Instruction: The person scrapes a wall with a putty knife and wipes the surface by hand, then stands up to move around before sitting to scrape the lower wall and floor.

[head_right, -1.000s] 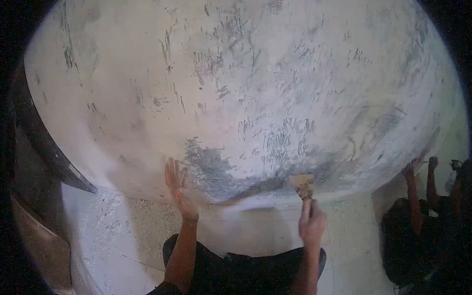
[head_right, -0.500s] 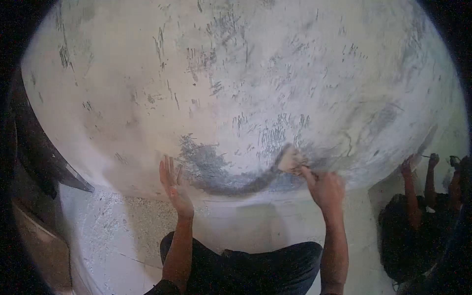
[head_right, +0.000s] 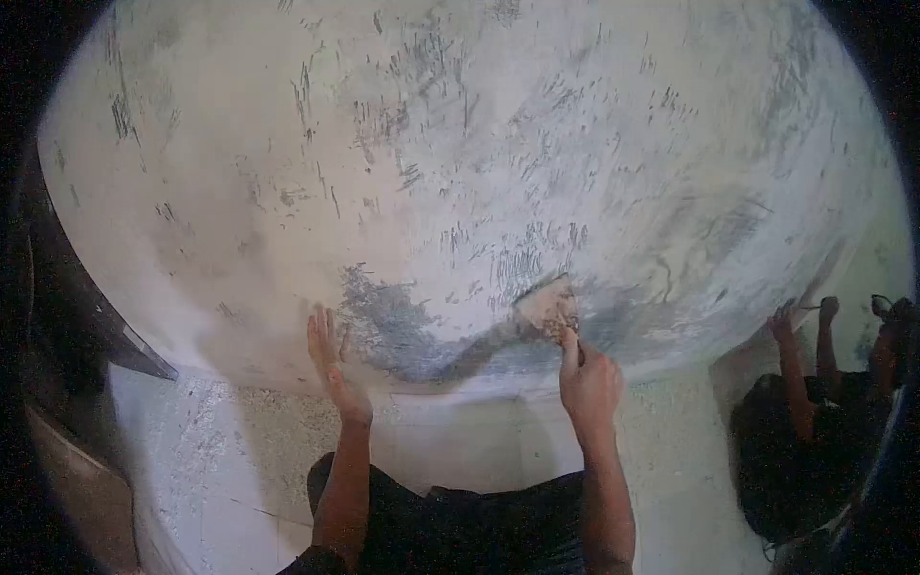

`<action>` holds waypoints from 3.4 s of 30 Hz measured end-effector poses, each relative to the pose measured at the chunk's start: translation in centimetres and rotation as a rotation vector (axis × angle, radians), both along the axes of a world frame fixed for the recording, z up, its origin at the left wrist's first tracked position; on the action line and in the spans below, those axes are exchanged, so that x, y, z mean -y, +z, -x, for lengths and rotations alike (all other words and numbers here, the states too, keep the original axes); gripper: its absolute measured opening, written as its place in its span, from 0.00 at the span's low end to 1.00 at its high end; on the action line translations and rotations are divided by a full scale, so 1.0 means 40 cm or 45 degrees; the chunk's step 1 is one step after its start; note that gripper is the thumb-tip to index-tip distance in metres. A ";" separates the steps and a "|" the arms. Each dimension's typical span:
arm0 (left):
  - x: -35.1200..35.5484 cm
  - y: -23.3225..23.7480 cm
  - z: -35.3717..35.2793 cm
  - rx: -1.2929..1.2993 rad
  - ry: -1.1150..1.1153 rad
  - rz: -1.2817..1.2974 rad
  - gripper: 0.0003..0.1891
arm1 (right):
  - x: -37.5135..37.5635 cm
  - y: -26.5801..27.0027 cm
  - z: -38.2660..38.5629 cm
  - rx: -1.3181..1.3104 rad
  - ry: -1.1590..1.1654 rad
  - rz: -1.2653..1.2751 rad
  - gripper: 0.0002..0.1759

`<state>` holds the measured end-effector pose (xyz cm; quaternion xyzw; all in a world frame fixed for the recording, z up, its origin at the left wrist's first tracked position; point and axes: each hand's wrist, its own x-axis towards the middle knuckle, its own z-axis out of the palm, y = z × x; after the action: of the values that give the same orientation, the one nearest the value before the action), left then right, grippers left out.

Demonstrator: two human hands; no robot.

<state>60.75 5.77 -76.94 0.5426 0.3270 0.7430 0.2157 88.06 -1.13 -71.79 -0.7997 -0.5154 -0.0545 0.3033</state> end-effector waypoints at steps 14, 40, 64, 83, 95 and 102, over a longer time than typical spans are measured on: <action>0.001 0.002 0.000 0.015 -0.042 -0.053 0.40 | -0.056 -0.203 0.032 -0.913 0.383 -0.212 0.29; -0.008 -0.003 -0.009 0.039 -0.033 -0.003 0.45 | -0.084 -0.142 0.101 -0.803 0.135 -0.749 0.19; 0.013 -0.002 -0.016 -0.024 -0.014 -0.024 0.42 | -0.062 -0.112 0.088 -0.502 0.173 -0.690 0.17; 0.006 0.011 -0.014 -0.009 -0.053 -0.072 0.40 | -0.054 -0.101 0.107 -0.539 0.208 -0.721 0.15; -0.010 -0.004 -0.017 -0.029 -0.056 -0.086 0.40 | -0.064 -0.094 0.088 -0.419 0.300 -0.535 0.20; 0.004 -0.002 -0.016 -0.034 -0.055 -0.061 0.39 | -0.060 -0.119 0.087 -0.679 0.145 -0.795 0.16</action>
<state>61.38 5.59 -77.03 0.5643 0.3002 0.7386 0.2144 84.56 1.28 -76.54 -0.6254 -0.4207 0.0178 0.6569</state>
